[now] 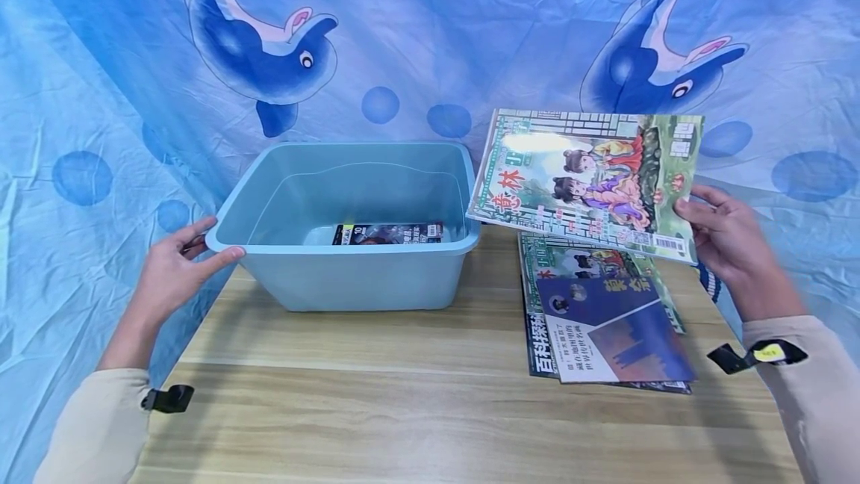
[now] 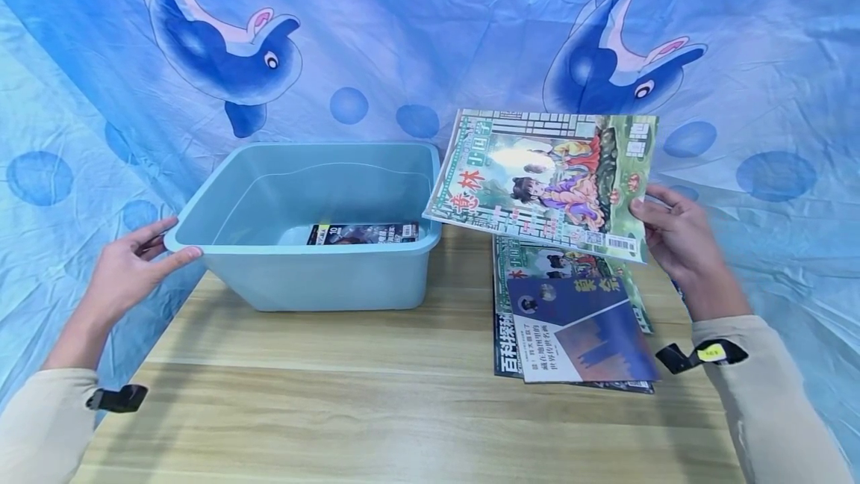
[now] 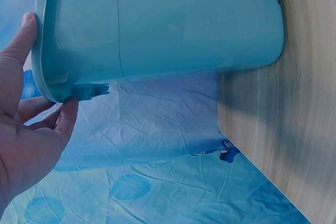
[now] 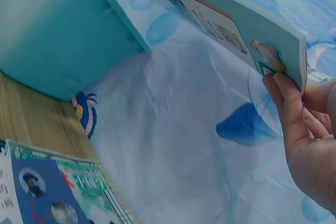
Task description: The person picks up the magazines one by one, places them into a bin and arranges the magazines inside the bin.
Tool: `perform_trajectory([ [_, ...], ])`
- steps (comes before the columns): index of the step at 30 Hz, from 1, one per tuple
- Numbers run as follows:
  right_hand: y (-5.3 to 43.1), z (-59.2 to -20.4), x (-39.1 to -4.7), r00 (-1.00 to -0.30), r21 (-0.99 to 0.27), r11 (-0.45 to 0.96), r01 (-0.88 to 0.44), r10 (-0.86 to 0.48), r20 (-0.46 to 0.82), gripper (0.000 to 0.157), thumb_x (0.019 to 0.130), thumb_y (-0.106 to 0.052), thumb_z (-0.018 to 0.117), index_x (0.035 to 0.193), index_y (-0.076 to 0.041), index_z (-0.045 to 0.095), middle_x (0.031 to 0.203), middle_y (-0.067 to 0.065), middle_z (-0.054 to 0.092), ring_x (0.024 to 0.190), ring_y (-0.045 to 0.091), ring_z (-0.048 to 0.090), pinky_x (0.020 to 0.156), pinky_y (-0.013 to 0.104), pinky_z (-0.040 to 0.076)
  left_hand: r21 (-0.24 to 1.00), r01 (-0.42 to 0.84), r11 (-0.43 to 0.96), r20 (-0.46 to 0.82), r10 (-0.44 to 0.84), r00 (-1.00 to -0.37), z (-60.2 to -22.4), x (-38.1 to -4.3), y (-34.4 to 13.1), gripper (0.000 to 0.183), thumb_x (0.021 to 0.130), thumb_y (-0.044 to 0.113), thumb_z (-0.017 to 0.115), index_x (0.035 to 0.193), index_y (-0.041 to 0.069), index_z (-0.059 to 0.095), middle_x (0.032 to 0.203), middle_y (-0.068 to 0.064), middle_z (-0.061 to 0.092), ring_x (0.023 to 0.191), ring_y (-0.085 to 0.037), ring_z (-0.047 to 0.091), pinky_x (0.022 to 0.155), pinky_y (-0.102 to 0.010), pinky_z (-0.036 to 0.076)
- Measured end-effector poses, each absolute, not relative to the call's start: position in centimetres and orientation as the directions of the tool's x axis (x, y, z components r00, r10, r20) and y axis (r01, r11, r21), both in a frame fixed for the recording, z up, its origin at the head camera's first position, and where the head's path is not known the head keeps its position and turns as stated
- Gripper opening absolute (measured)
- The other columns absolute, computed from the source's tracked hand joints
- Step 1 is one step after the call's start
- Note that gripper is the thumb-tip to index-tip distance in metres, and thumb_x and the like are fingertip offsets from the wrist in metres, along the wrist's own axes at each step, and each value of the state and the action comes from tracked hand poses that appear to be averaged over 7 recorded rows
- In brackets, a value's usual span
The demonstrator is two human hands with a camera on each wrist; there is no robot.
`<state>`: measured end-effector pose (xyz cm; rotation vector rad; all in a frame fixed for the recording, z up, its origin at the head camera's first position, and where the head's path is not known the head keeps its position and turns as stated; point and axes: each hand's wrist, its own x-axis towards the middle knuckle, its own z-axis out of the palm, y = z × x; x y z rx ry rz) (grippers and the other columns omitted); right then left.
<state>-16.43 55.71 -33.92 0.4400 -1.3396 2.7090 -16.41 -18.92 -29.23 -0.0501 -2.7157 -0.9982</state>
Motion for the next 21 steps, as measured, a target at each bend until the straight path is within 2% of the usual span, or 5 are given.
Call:
perform_trajectory([
  [3, 55.6, -33.8, -16.5, -0.954, -0.777, -0.587, -0.227, -0.029, 0.300, 0.034, 0.102, 0.012, 0.048, 0.125, -0.003, 0.068, 0.104, 0.018, 0.076, 0.088, 0.027, 0.077, 0.070, 0.033, 0.061, 0.633, 0.123, 0.764, 0.233, -0.037, -0.972, -29.6, -17.0, -18.1, 0.090, 0.095, 0.048, 0.071, 0.163, 0.009, 0.026, 0.162, -0.029, 0.027, 0.140, -0.054, 0.039, 0.084, -0.028, 0.057],
  [7, 55.1, -33.5, -16.6, -0.956, -0.791, -0.566, -0.232, -0.019, 0.294, 0.032, 0.102, 0.011, 0.050, 0.125, -0.004, 0.067, 0.105, 0.016, 0.076, 0.087, 0.024, 0.077, 0.070, 0.031, 0.061, 0.621, 0.121, 0.774, 0.226, -0.029, -0.974, -29.4, -17.1, -17.2, 0.090, 0.095, 0.048, 0.071, 0.163, 0.010, 0.026, 0.162, -0.029, 0.027, 0.140, -0.054, 0.038, 0.097, -0.063, 0.047],
  [10, 54.1, -33.0, -17.2, -0.955, -0.788, -0.574, -0.223, -0.031, 0.294, 0.030, 0.100, 0.012, 0.052, 0.122, -0.002, 0.066, 0.100, 0.016, 0.076, 0.082, 0.022, 0.076, 0.069, 0.030, 0.061, 0.622, 0.120, 0.773, 0.227, -0.031, -0.973, -29.5, -17.1, -17.2, 0.090, 0.095, 0.048, 0.071, 0.163, 0.009, 0.026, 0.162, -0.029, 0.027, 0.140, -0.054, 0.039, 0.095, -0.061, 0.049],
  [17, 51.5, -32.3, -18.7, -0.949, -0.777, -0.593, -0.213, -0.063, 0.309, 0.026, 0.099, 0.015, 0.054, 0.116, 0.001, 0.068, 0.089, 0.016, 0.076, 0.072, 0.020, 0.075, 0.063, 0.026, 0.059, 0.638, 0.138, 0.758, 0.242, -0.027, -0.970, -29.6, -17.1, -17.3, 0.090, 0.095, 0.046, 0.072, 0.162, 0.009, 0.026, 0.162, -0.030, 0.028, 0.139, -0.054, 0.039, 0.072, -0.011, 0.049],
  [21, 50.0, -31.9, -19.3, -0.947, -0.783, -0.582, -0.219, -0.068, 0.315, 0.023, 0.098, 0.014, 0.055, 0.114, 0.002, 0.068, 0.087, 0.014, 0.076, 0.071, 0.018, 0.074, 0.063, 0.023, 0.058, 0.647, 0.147, 0.748, 0.248, -0.025, -0.968, -29.6, -17.1, -17.2, 0.090, 0.095, 0.046, 0.072, 0.162, 0.008, 0.027, 0.162, -0.030, 0.028, 0.139, -0.055, 0.039, 0.067, -0.004, 0.041],
])
